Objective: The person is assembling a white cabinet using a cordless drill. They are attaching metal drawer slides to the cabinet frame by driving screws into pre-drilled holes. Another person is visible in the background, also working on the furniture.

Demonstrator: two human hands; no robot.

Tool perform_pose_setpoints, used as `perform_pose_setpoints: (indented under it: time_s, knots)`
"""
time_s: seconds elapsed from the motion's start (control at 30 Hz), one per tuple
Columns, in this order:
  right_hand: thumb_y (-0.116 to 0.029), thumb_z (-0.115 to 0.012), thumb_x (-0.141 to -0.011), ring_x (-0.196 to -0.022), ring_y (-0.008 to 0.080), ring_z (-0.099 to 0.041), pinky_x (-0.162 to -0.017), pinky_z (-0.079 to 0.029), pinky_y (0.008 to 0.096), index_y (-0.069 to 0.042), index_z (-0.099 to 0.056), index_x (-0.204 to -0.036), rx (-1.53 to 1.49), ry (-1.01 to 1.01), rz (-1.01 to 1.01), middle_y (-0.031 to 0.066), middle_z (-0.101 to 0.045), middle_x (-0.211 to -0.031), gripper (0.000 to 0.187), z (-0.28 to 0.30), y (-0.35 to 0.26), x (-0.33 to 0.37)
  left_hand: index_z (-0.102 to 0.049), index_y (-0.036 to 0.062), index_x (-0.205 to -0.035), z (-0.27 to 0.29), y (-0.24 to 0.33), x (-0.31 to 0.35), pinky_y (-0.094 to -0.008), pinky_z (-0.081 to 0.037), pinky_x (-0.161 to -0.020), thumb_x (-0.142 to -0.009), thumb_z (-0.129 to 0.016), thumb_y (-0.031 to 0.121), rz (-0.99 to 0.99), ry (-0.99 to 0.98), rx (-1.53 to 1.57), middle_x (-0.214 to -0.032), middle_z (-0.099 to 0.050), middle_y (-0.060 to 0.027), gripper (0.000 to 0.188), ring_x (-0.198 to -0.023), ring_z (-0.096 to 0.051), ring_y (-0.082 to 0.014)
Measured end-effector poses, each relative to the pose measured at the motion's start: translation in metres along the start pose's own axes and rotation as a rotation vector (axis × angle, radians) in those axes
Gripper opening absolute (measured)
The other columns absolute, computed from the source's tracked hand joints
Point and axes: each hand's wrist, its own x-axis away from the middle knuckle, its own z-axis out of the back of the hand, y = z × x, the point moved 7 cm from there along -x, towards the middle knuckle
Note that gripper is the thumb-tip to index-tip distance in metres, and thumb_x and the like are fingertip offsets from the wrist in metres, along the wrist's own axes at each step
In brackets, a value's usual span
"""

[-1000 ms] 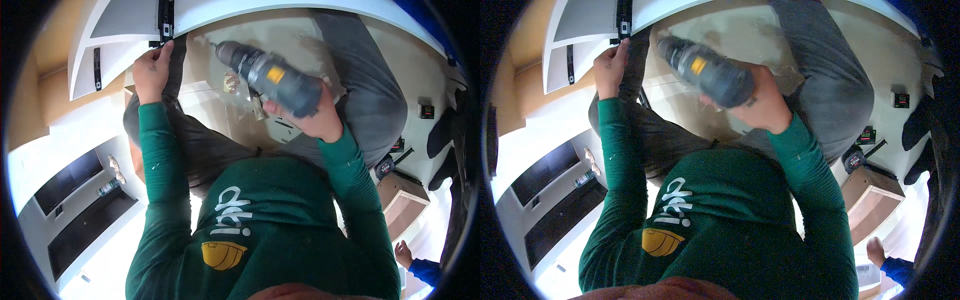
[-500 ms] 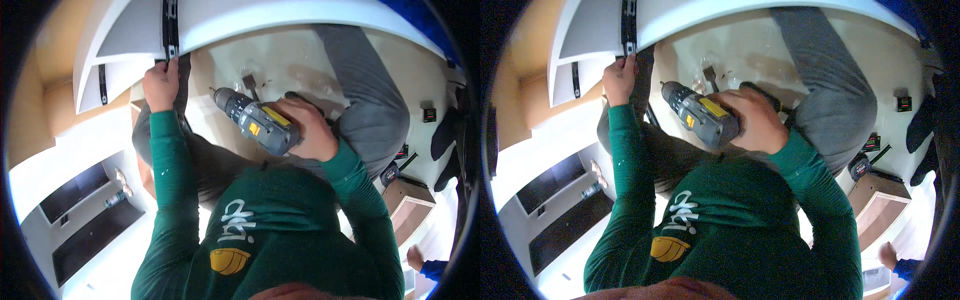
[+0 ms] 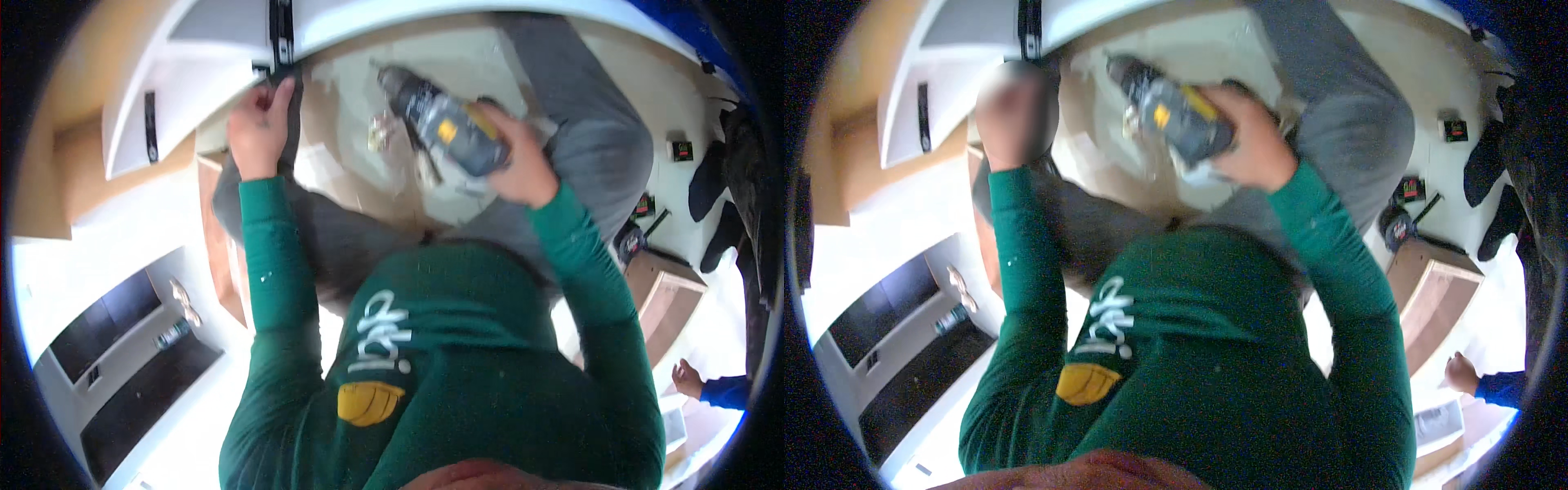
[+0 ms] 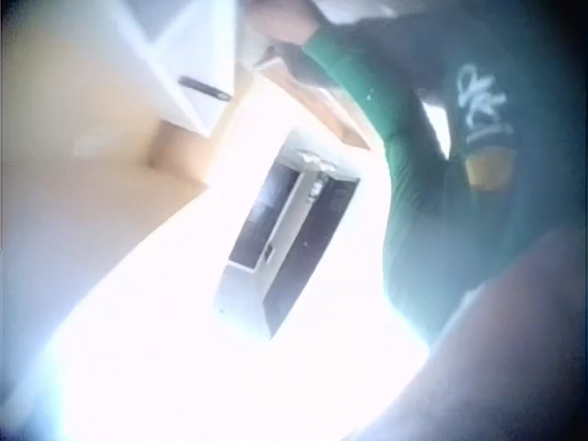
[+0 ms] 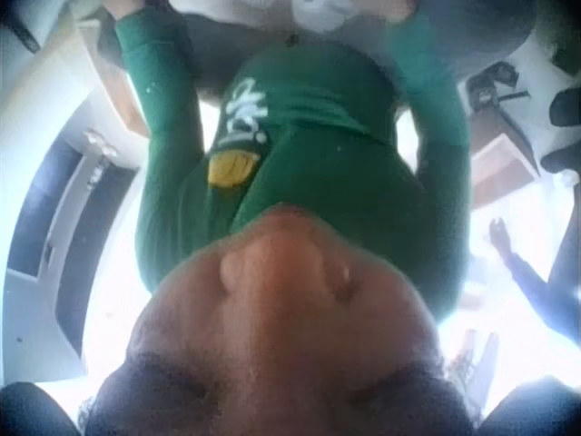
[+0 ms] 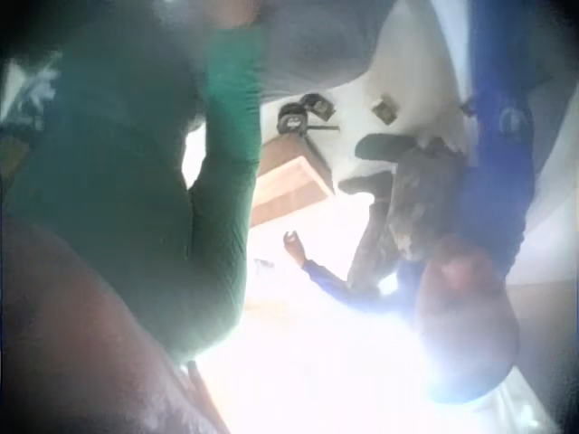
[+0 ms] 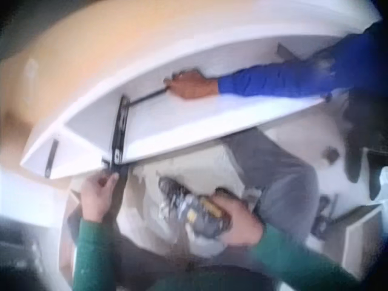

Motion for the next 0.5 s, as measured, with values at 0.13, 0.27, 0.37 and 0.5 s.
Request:
perform_pose_setpoints:
  time_s: [0.13, 0.27, 0.37, 0.5]
  knots:
    - [-0.022, -0.09, -0.079, -0.099, 0.02, -0.07, -0.091, -0.054, 0.0343, -0.002, -0.068, -0.12, -0.048, 0.004, -0.052, 0.0109, -0.074, -0.111, 0.051, -0.002, -0.023, -0.009, -0.075, -0.0011, -0.099, -0.029, -0.004, 0.044, -0.0318, -0.051, -0.07, -0.095, -0.073, 0.041, 0.014, -0.321, 0.412, -0.078, -0.071, -0.0082, 0.042, -0.073, -0.066, -0.0156]
    - [-0.022, -0.09, -0.081, -0.098, 0.0164, -0.069, -0.089, -0.054, 0.0328, -0.004, -0.068, -0.12, 0.062, -0.005, -0.034, 0.0089, -0.074, -0.11, 0.049, -0.01, -0.032, -0.019, -0.067, -0.0015, -0.122, -0.047, 0.03, 0.066, -0.0301, -0.05, -0.09, -0.1, -0.068, 0.039, -0.143, -0.513, 0.942, -0.106, -0.073, -0.0081, 0.046, -0.099, -0.065, -0.0143]
    - [-0.02, -0.088, -0.081, -0.108, 0.0203, -0.069, -0.091, -0.054, 0.0358, -0.004, -0.06, -0.128, -0.029, 0.0, 0.06, 0.0106, -0.071, -0.116, 0.057, -0.044, -0.031, -0.021, -0.055, -0.0005, -0.137, -0.056, 0.054, 0.087, -0.0364, -0.044, -0.108, -0.106, -0.055, 0.044, -0.1, -0.506, 1.508, -0.13, -0.066, -0.0159, 0.054, -0.12, -0.062, -0.0229]
    - [-0.016, -0.086, -0.082, -0.118, 0.018, -0.064, -0.099, -0.051, 0.0366, -0.004, -0.051, -0.14, 0.213, -0.014, 0.163, 0.0112, -0.066, -0.129, 0.069, -0.105, -0.067, -0.001, -0.056, 0.0, -0.128, -0.046, 0.057, 0.102, -0.0399, -0.05, -0.103, -0.109, -0.046, 0.047, 0.442, -0.423, 1.801, -0.126, -0.069, -0.022, 0.052, -0.121, -0.064, -0.0296]
